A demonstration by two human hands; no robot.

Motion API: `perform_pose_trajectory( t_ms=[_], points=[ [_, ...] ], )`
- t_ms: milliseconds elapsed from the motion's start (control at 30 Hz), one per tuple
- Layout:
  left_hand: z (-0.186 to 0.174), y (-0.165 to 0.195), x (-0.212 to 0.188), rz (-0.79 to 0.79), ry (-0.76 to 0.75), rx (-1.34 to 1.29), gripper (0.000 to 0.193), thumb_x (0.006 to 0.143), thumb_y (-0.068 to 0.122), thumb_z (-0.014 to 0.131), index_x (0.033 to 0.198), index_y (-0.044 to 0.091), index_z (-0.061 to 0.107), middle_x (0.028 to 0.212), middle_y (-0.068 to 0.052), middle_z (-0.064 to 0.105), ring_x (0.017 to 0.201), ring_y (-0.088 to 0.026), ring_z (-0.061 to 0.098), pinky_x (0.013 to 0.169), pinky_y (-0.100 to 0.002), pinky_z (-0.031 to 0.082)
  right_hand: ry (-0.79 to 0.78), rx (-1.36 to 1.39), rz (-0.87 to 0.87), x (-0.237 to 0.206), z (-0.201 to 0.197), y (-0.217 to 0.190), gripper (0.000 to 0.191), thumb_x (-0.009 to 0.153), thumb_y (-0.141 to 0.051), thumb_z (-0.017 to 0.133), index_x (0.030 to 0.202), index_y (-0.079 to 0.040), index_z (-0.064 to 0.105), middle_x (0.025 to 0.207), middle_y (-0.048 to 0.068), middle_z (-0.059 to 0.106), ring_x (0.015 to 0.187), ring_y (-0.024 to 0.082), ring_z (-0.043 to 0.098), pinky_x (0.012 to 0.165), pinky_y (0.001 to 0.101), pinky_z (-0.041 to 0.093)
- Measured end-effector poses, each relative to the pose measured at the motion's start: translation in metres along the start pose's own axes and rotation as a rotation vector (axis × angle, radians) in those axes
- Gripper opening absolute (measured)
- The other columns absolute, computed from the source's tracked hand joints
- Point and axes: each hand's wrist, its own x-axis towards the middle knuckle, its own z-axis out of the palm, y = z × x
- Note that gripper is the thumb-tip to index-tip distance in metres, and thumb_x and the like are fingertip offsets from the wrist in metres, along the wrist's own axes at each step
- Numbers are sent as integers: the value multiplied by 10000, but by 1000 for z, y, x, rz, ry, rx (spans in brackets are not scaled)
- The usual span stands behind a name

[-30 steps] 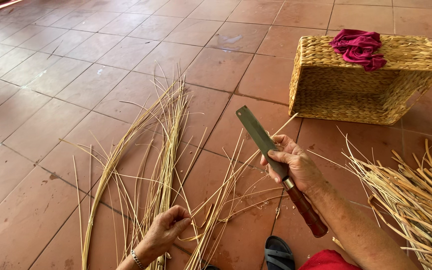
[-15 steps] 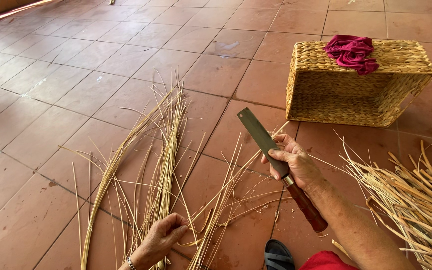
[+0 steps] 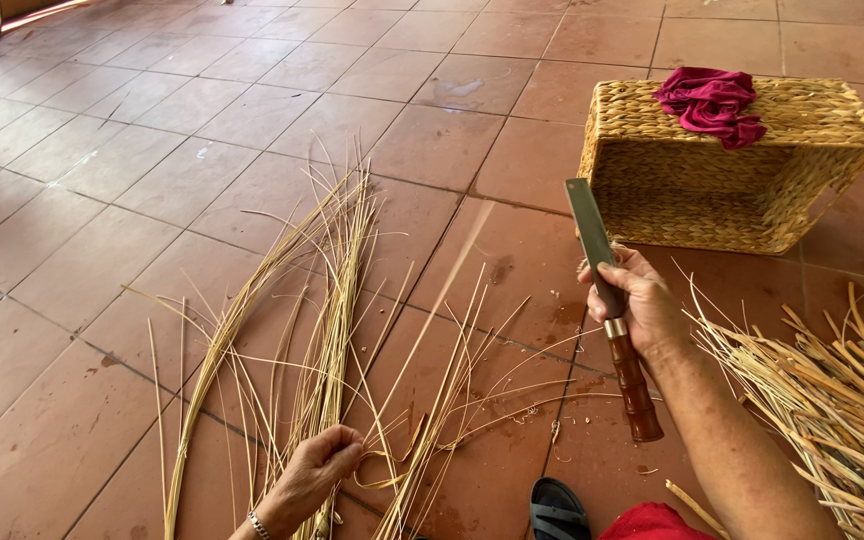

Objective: The person sits on a tiled floor and uses a large knife to split long, thin bamboo strips into finer strands. They hold the bamboo with one hand and draw the knife along its length to peel off layers, occasionally using scissors to trim the material. The processed bamboo strands are gathered into a pile on the floor.

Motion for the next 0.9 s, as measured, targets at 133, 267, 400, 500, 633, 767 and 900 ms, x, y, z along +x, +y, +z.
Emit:
perform_pose_trajectory(
  t_ms=[133,267,400,500,633,767,900],
  points=[
    [13,5,8,30,50,-19,187,968,187,646,1015,26,728,773,-7,647,673,-82,537,585,-241,483,-199,-33,98,-23,29,10,410,987,-66,540,1372,-5,414,842,147,695,459,138,597,375,253,515],
    [29,17,9,88,5,-2,160,964,176,661,1007,34,722,793,12,672,685,-64,556,598,-221,501,-418,-155,388,-43,73,40,565,911,6,573,1423,-2,333,804,175,705,403,139,595,323,250,495],
    [34,28,2,157,-21,115,149,969,178,686,985,35,724,804,22,686,692,-54,527,618,-226,467,-399,-116,456,-46,87,56,427,935,-1,550,1323,-21,373,809,205,707,414,165,618,328,252,508],
    [30,32,-4,156,-1,157,131,952,176,695,978,53,732,801,30,712,691,-51,556,640,-234,495,-381,-48,394,-39,81,59,327,961,-8,555,1253,-17,406,828,215,708,427,163,620,340,248,517],
    [26,32,-7,144,33,202,136,938,188,706,963,58,735,773,28,719,669,-63,563,618,-248,495,-306,-84,322,-29,67,49,296,954,-13,558,1218,-55,432,838,221,705,439,168,622,342,255,518],
    [25,30,-9,112,50,231,140,923,201,714,974,75,748,776,34,735,666,-65,569,622,-251,502,-267,-38,234,-27,58,33,296,964,-17,567,1207,-93,416,848,211,700,469,176,630,376,247,516],
    [21,27,-10,57,17,183,147,929,205,707,984,73,741,792,31,718,688,-65,566,639,-253,517,-167,-89,211,-25,52,20,298,954,-49,574,1212,-80,428,819,189,690,450,167,616,354,274,502]
  ],
)
